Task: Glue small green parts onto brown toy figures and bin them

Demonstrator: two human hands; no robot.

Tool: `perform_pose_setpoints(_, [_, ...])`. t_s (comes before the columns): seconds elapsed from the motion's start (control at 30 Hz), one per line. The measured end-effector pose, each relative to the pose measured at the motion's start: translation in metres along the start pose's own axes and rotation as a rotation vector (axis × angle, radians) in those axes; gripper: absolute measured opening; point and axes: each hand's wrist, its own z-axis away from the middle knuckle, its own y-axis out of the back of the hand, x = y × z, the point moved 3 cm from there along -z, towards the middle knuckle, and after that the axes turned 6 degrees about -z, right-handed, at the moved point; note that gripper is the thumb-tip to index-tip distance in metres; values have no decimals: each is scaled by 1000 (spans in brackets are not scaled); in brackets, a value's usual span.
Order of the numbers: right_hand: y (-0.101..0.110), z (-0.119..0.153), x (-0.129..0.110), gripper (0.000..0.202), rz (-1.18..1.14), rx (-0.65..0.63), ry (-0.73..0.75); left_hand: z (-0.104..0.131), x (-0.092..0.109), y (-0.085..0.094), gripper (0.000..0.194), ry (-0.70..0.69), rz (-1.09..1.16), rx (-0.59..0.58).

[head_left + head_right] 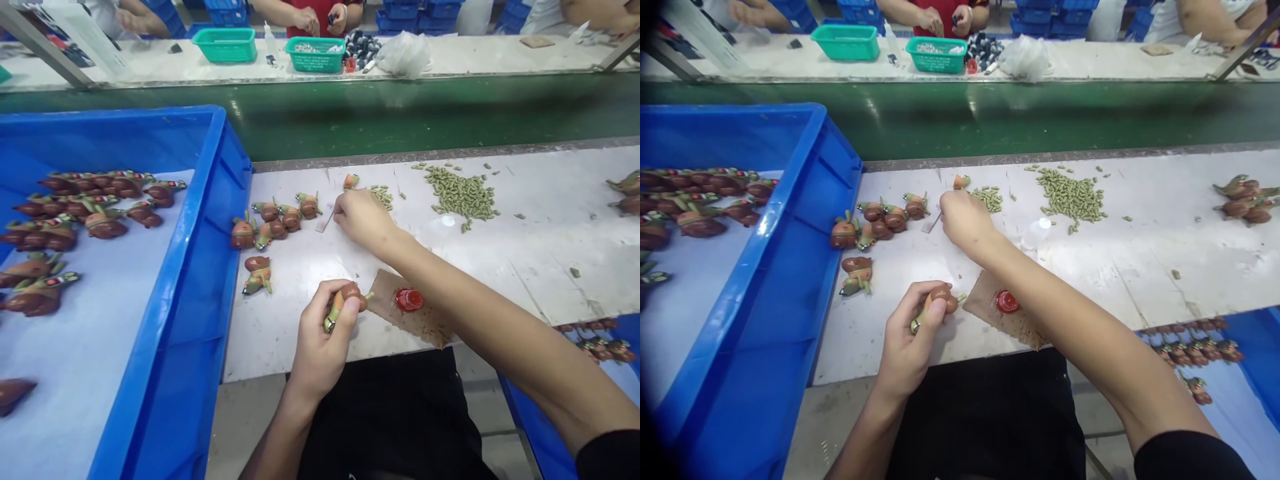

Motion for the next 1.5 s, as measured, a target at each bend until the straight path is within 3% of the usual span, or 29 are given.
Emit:
perform_pose_setpoints(0.13, [10, 7, -1, 19, -83, 5, 8, 2, -3, 2, 28, 24, 37, 4])
perform_pose_setpoints(0.2, [20, 23, -1, 14, -237, 21, 34, 4, -4, 2, 32, 48, 123, -2])
perform_pose_setpoints(0.33, [42, 78, -2, 14, -717, -1, 94, 3, -1, -2, 39, 147, 304, -29])
perform_pose_setpoints(0.43, [48, 123, -1, 12, -906, -100, 18, 2, 6, -8, 30, 201, 359, -66])
perform_pose_setpoints(0.5, [48, 147, 2, 9, -1019, -75, -29, 2, 12, -12, 25, 218, 418, -136])
perform_pose_setpoints(0.6, [46, 172, 8, 5, -1136, 22, 41, 4, 18, -18, 25, 239, 456, -257])
perform_pose_setpoints(0.7, [41, 189, 16, 15, -1176, 23, 115, 5, 22, -22, 25, 212, 450, -320])
perform_pose_setpoints(0.83, [38, 204, 28, 13, -1156, 90, 123, 4, 24, -29, 21, 157, 463, -376])
perform_pose_setpoints(1.1, [37, 216, 35, 23, -1165, 149, 183, 2, 26, -40, 20, 221, 530, -497])
perform_pose_setpoints(1.23, [40, 223, 34, 27, -1117, 187, 113, 4, 32, -39, 11, 212, 481, -434])
perform_pose_setpoints(1.4, [49, 228, 30, 12, -998, 227, -28, 7, 36, -37, 7, 98, 213, -337])
perform_pose_setpoints(1.5, [51, 227, 30, 9, -992, 222, -91, 9, 33, -38, 7, 64, 173, -300])
